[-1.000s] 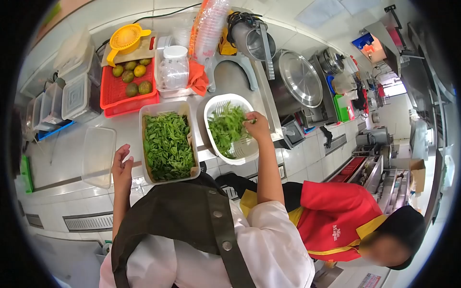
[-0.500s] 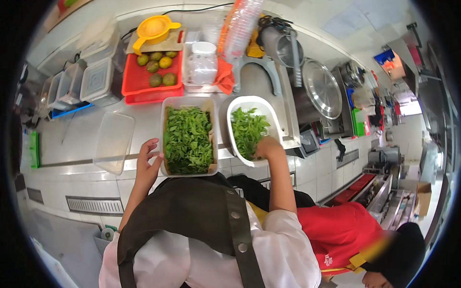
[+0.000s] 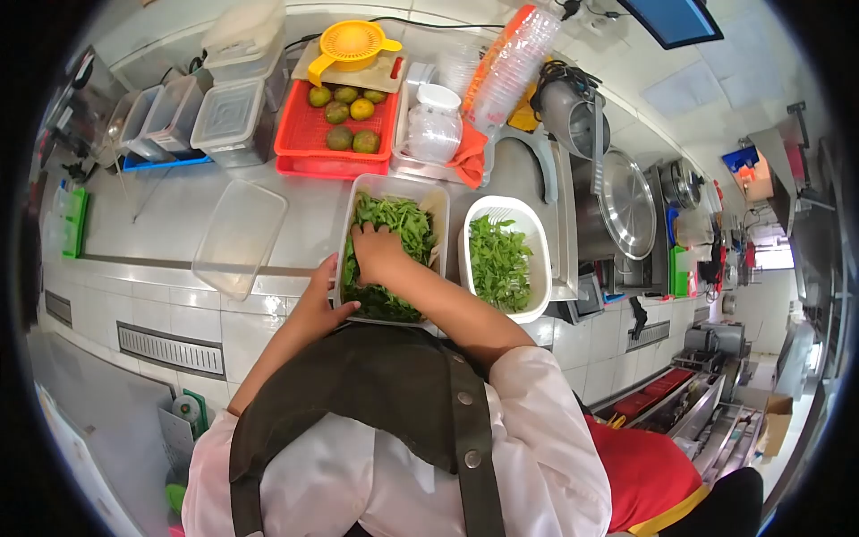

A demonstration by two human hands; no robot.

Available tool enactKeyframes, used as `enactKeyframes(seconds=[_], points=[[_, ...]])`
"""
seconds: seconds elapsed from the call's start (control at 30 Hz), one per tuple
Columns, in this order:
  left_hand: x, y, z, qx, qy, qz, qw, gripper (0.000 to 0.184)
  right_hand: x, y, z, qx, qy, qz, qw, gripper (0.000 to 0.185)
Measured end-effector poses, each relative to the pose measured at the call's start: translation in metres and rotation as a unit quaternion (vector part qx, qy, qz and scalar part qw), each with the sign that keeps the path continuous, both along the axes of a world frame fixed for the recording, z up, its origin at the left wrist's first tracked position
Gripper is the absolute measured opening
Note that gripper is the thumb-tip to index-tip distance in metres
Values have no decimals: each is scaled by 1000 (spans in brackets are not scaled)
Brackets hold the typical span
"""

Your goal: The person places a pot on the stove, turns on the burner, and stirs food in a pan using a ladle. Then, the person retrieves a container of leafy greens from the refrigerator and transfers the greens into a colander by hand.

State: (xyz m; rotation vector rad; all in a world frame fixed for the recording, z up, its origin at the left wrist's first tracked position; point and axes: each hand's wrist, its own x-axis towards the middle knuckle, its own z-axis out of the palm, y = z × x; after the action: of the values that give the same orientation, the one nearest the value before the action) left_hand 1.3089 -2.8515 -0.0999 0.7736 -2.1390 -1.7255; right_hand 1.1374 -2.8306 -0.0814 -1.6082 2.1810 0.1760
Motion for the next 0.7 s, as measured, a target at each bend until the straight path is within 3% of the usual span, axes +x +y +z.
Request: enactKeyframes(seconds=[0.07,0.17,0.3,0.47,0.53,0.63,0.7], points=[[-1,4,-20,-29,17,-4,999,80,6,-2,-22,22,43,5,999,55],[-1,12,-36,-26,21,-4,999,76,-12,-4,-11,46,-50,31,997,42],[1,10,-23,-8,5,6,1000,80,-40,14,18,-140,-115,35,983,34],[0,7,-9,-69,36,14,997,91,-62,33,65,-165,-183,-48,968,38],[-5,0,17,-78,34,13,996,94,-74,42,61,-216,-231,-40,948,33],[-15,-10,40,-108,45,-11,993,97,-79,49,70,-149,-334,-118,923,27],[-21,-13,49,-127,43,-28,991,98,-87,57,55,-172,-433,-174,868,25]])
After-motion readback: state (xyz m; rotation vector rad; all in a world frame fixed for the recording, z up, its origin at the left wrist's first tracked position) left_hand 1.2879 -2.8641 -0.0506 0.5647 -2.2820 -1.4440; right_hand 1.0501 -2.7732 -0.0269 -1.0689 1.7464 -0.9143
